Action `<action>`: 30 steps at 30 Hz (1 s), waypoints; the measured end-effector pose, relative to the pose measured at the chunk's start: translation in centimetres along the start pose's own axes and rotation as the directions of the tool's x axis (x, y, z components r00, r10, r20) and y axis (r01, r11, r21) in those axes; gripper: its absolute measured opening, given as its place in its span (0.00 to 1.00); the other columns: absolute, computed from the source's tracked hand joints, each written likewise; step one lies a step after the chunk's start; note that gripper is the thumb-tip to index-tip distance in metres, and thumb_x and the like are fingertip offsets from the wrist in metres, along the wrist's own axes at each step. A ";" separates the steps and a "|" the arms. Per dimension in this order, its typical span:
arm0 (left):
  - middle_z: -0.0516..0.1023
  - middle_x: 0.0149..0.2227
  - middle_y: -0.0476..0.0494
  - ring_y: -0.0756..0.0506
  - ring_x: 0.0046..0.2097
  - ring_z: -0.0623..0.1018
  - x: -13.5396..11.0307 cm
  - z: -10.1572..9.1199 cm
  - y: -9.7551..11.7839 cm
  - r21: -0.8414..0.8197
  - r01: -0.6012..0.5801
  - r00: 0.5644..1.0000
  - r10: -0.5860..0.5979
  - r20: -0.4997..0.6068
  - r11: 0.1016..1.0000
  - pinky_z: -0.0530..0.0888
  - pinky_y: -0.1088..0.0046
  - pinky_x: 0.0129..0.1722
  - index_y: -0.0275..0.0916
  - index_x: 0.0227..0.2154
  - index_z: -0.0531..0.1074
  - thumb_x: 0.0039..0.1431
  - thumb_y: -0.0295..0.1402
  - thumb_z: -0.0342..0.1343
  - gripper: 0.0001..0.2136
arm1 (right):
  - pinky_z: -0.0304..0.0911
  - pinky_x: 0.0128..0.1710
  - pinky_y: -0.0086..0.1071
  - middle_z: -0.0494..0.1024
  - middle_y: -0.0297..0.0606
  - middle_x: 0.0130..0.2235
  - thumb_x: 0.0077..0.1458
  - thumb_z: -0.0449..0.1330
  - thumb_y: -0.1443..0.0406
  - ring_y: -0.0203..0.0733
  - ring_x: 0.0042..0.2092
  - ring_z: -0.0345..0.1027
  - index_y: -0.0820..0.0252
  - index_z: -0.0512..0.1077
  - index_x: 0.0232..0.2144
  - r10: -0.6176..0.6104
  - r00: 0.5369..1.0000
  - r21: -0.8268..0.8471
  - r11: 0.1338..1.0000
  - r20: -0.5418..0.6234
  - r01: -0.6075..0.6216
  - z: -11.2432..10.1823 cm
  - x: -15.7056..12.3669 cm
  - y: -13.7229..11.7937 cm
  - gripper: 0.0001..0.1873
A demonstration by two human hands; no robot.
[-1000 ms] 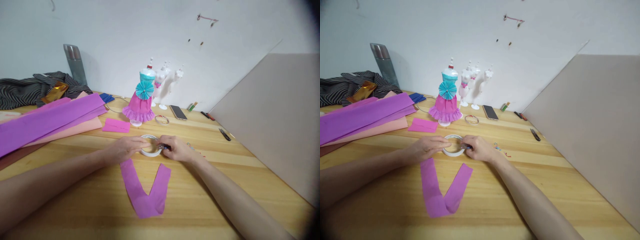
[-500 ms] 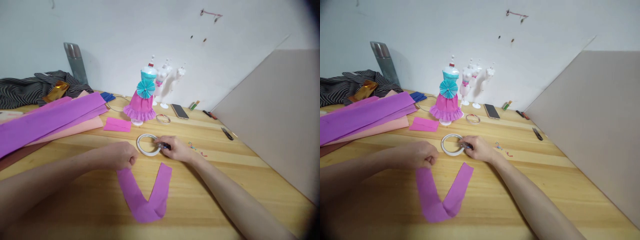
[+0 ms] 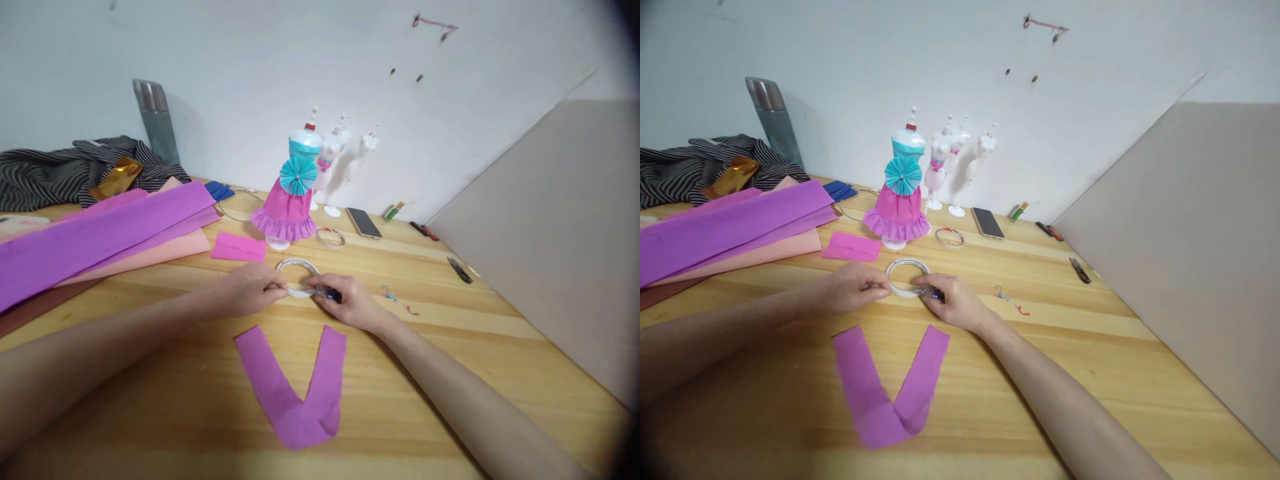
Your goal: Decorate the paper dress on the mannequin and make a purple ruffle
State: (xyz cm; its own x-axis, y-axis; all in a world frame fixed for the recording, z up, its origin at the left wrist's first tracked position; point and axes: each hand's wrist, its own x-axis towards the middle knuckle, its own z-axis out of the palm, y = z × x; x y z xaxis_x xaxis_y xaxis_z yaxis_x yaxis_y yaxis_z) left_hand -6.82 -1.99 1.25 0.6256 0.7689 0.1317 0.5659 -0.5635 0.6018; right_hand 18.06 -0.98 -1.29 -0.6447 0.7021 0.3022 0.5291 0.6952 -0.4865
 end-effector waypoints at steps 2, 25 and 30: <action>0.72 0.21 0.51 0.51 0.24 0.68 0.1 0.5 -0.4 0.058 0.004 0.989 0.004 -0.150 0.998 0.60 0.77 0.24 0.38 0.36 0.76 0.57 0.30 0.50 0.10 | 0.67 0.35 0.30 0.81 0.43 0.37 0.55 0.55 0.69 0.37 0.33 0.73 0.64 0.73 0.46 0.008 1.000 0.009 1.000 -0.013 -0.008 0.0 0.0 0.0 0.16; 0.78 0.32 0.48 0.48 0.35 0.75 -0.2 1.9 -2.9 0.384 -0.207 0.977 0.210 0.035 0.900 0.63 0.74 0.32 0.40 0.35 0.74 0.65 0.32 0.46 0.11 | 0.62 0.31 0.32 0.72 0.34 0.27 0.51 0.53 0.67 0.37 0.27 0.64 0.66 0.66 0.54 0.281 0.888 -0.081 0.940 -0.365 -0.331 0.4 0.3 1.0 0.26; 0.79 0.33 0.48 0.48 0.35 0.77 -0.2 2.1 -3.0 0.389 -0.200 0.978 0.207 0.023 0.899 0.64 0.75 0.32 0.40 0.36 0.75 0.64 0.32 0.48 0.10 | 0.65 0.40 0.38 0.74 0.49 0.47 0.54 0.53 0.66 0.49 0.43 0.71 0.64 0.60 0.60 0.334 0.888 -0.335 0.836 -0.317 -0.434 0.7 0.3 1.8 0.30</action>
State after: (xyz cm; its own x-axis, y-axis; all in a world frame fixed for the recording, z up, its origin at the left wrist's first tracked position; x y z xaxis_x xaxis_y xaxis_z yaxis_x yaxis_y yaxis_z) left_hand -7.52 -1.11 -2.21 0.7416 0.6283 0.2353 0.5930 -0.7778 0.2083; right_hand 18.46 0.44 -2.63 -0.2211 0.9040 0.3659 0.9071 0.3284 -0.2633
